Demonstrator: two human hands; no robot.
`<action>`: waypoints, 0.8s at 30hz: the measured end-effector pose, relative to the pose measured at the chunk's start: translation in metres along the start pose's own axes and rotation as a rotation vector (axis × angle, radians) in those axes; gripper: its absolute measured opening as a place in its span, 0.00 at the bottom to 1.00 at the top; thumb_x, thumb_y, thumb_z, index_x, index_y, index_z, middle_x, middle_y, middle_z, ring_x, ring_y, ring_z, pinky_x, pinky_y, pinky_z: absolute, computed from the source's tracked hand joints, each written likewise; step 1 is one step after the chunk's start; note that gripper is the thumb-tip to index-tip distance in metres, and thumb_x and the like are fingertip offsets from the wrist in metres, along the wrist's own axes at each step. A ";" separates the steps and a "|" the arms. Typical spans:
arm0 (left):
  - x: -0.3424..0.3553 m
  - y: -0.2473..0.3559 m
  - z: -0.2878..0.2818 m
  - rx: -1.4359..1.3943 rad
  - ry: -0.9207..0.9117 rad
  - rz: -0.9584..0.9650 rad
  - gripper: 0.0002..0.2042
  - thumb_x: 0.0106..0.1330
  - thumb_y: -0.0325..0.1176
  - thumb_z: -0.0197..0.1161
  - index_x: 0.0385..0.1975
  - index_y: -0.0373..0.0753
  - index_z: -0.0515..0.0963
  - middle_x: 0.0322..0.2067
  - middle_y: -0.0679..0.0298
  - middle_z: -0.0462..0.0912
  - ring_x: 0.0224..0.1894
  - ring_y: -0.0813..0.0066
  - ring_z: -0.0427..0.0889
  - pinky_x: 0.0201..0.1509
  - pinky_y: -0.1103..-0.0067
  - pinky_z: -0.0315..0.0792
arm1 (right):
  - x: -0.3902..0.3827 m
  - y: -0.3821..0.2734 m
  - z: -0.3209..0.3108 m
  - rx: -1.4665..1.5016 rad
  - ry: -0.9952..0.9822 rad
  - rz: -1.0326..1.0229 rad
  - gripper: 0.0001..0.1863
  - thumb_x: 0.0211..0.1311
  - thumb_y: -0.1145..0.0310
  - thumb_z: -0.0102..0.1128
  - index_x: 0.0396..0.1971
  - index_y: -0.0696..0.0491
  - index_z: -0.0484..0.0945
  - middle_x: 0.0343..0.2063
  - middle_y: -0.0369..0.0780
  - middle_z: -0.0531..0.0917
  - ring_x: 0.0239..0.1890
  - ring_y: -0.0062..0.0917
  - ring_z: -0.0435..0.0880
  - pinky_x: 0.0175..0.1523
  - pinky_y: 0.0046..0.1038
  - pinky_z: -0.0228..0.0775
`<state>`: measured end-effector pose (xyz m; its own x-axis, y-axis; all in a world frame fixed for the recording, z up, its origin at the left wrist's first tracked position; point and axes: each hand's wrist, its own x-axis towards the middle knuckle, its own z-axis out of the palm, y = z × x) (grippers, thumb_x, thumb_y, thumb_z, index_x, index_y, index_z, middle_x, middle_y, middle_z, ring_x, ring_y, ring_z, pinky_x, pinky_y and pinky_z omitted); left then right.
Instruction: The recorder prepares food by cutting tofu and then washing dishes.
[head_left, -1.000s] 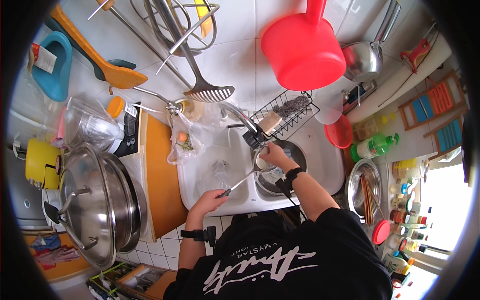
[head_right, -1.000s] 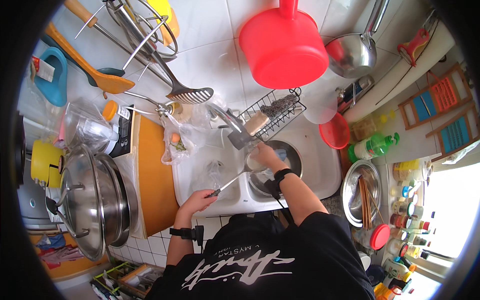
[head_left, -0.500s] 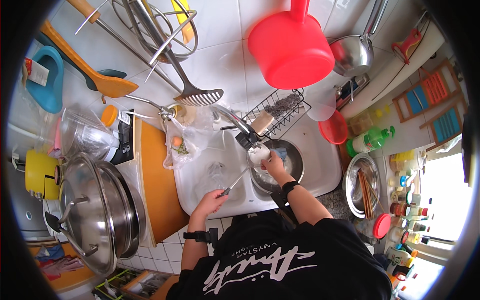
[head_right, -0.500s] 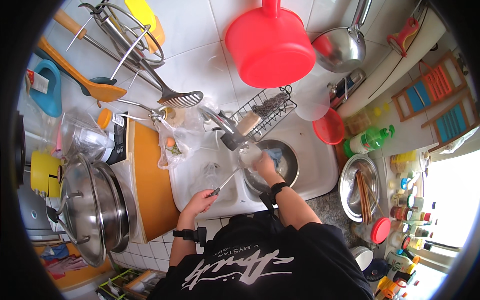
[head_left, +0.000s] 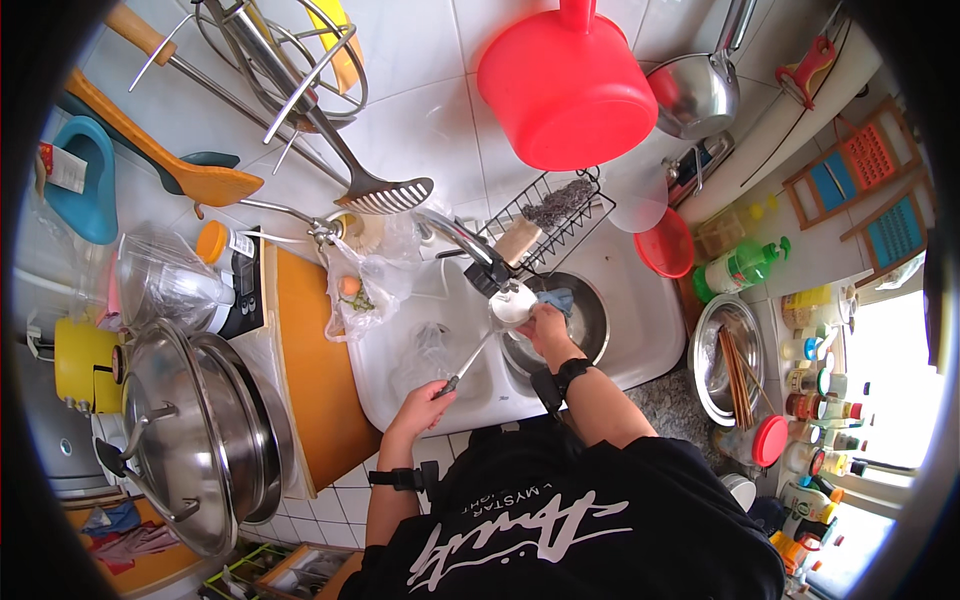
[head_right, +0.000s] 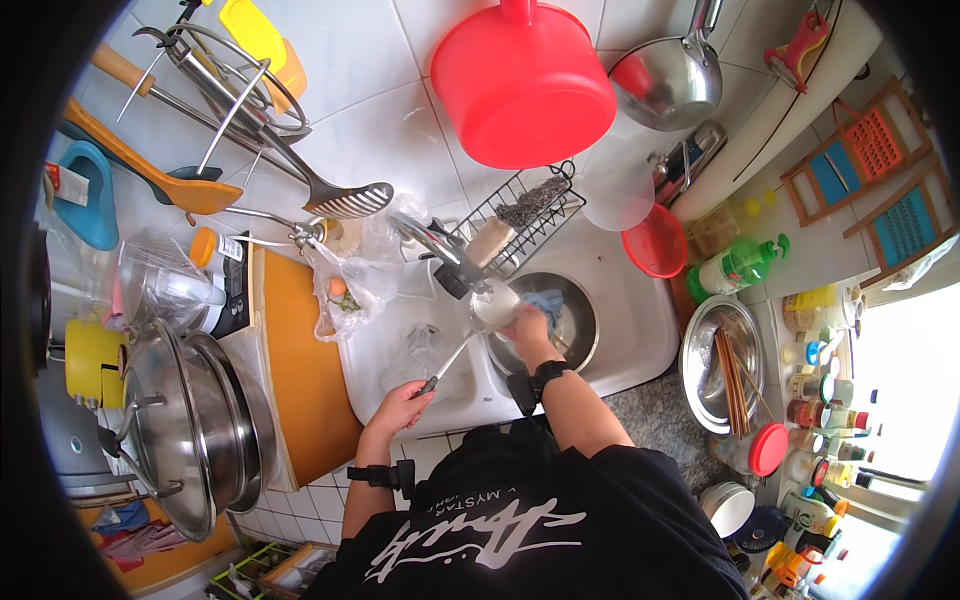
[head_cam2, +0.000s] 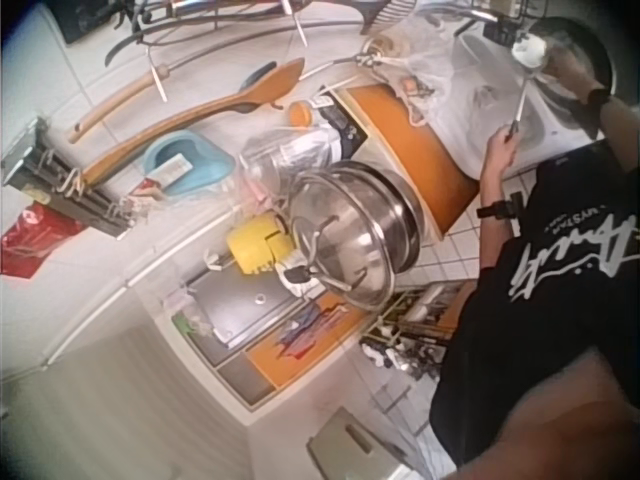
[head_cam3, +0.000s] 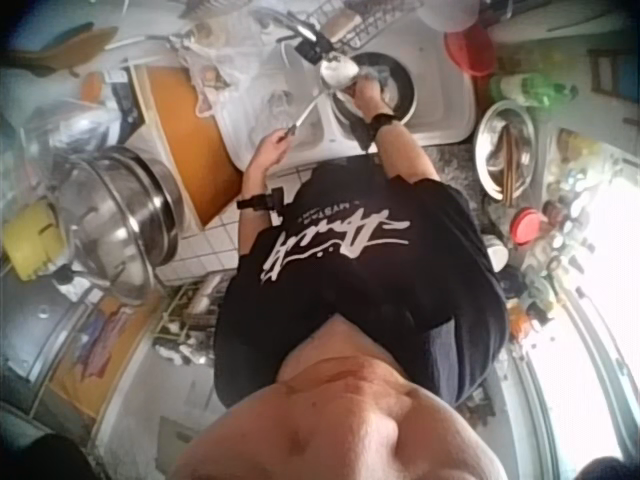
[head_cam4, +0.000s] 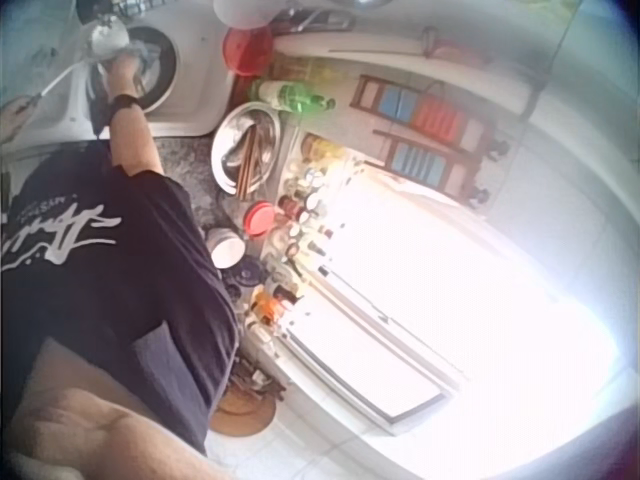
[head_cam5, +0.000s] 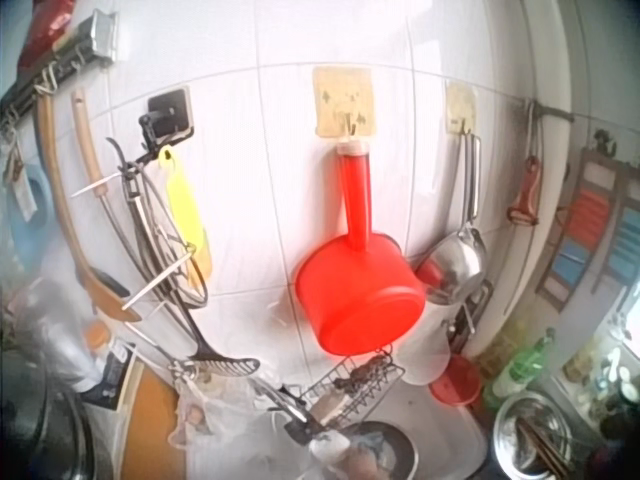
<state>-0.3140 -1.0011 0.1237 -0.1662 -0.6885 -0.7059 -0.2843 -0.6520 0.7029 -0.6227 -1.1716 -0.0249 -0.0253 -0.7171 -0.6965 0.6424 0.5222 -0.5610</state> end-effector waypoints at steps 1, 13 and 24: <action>0.000 -0.001 0.000 -0.002 0.006 -0.002 0.11 0.80 0.39 0.67 0.52 0.40 0.84 0.22 0.75 0.71 0.20 0.85 0.67 0.22 0.80 0.63 | 0.003 0.003 -0.002 -0.017 -0.059 0.000 0.15 0.86 0.67 0.48 0.62 0.59 0.74 0.55 0.50 0.87 0.51 0.45 0.93 0.50 0.46 0.93; -0.006 -0.005 -0.010 0.026 0.001 -0.046 0.10 0.81 0.40 0.66 0.49 0.40 0.83 0.21 0.75 0.70 0.19 0.85 0.67 0.22 0.81 0.62 | -0.012 -0.022 -0.012 -0.227 -0.112 0.061 0.16 0.82 0.66 0.57 0.57 0.63 0.77 0.46 0.52 0.89 0.42 0.45 0.94 0.43 0.41 0.94; -0.010 -0.007 -0.015 0.037 -0.030 -0.004 0.09 0.81 0.39 0.67 0.47 0.41 0.83 0.22 0.75 0.70 0.18 0.87 0.66 0.21 0.82 0.61 | -0.021 -0.032 -0.017 -0.294 -0.229 0.015 0.14 0.82 0.64 0.59 0.53 0.60 0.80 0.40 0.45 0.90 0.37 0.37 0.94 0.42 0.36 0.93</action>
<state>-0.2966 -0.9945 0.1267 -0.1929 -0.6761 -0.7111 -0.3196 -0.6419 0.6970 -0.6558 -1.1655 0.0005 0.1754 -0.7757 -0.6062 0.3933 0.6197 -0.6792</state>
